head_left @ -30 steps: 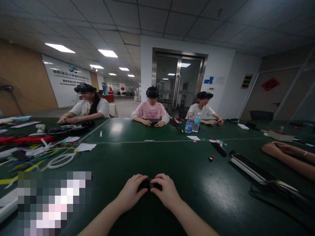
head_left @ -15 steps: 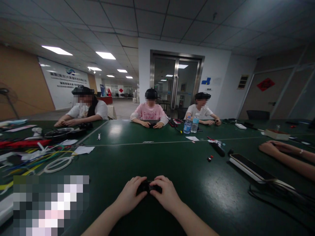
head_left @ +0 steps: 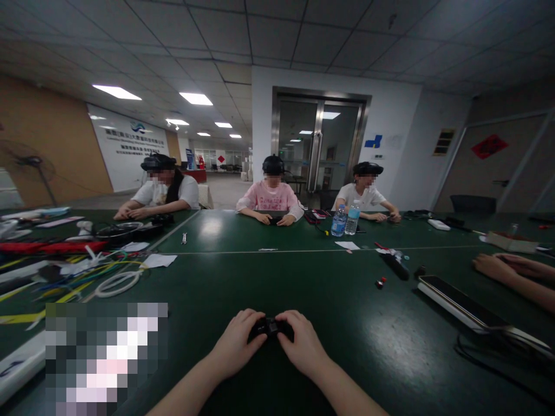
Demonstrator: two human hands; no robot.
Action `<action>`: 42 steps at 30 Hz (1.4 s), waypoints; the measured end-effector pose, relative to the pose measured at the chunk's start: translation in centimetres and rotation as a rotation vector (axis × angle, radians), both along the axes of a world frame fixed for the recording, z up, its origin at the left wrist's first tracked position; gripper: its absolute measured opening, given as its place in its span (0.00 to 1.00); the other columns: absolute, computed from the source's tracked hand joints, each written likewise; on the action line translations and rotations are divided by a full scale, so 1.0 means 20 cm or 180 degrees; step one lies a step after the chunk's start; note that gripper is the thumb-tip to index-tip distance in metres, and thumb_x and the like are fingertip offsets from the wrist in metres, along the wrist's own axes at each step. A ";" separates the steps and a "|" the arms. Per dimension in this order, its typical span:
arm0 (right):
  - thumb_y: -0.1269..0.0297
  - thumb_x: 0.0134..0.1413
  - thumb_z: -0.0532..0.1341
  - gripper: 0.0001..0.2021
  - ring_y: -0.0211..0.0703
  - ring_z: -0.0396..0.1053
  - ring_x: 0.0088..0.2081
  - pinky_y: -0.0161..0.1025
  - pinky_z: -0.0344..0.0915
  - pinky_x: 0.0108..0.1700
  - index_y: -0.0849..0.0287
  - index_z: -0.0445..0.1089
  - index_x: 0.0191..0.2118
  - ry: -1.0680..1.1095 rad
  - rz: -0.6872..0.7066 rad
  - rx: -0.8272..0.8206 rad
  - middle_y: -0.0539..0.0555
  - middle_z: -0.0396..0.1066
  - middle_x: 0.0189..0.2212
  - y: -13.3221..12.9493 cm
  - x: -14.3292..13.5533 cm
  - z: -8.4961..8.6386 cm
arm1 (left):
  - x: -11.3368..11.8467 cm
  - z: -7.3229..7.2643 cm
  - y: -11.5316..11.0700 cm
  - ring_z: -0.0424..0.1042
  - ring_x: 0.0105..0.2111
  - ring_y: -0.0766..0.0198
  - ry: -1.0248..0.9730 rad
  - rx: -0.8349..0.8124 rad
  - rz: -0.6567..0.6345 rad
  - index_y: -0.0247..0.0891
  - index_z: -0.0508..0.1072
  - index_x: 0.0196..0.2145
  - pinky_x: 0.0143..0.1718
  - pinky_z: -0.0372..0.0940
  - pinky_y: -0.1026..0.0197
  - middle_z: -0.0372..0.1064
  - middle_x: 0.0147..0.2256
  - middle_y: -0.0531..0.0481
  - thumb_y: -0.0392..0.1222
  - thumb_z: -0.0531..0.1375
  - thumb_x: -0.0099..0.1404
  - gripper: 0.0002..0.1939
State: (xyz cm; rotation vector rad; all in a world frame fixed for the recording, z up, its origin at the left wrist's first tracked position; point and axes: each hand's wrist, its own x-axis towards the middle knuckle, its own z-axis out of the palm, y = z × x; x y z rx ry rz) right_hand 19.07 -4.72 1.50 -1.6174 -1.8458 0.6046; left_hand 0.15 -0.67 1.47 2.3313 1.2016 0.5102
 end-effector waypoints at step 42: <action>0.61 0.51 0.58 0.11 0.42 0.63 0.46 0.41 0.57 0.49 0.48 0.69 0.42 0.0019 0.0165 -0.0197 0.47 0.67 0.42 0.00 0.00 0.02 | -0.01 0.00 0.00 0.61 0.48 0.58 0.0108 -0.0070 -0.0087 0.42 0.64 0.52 0.50 0.57 0.57 0.63 0.48 0.48 0.46 0.55 0.61 0.21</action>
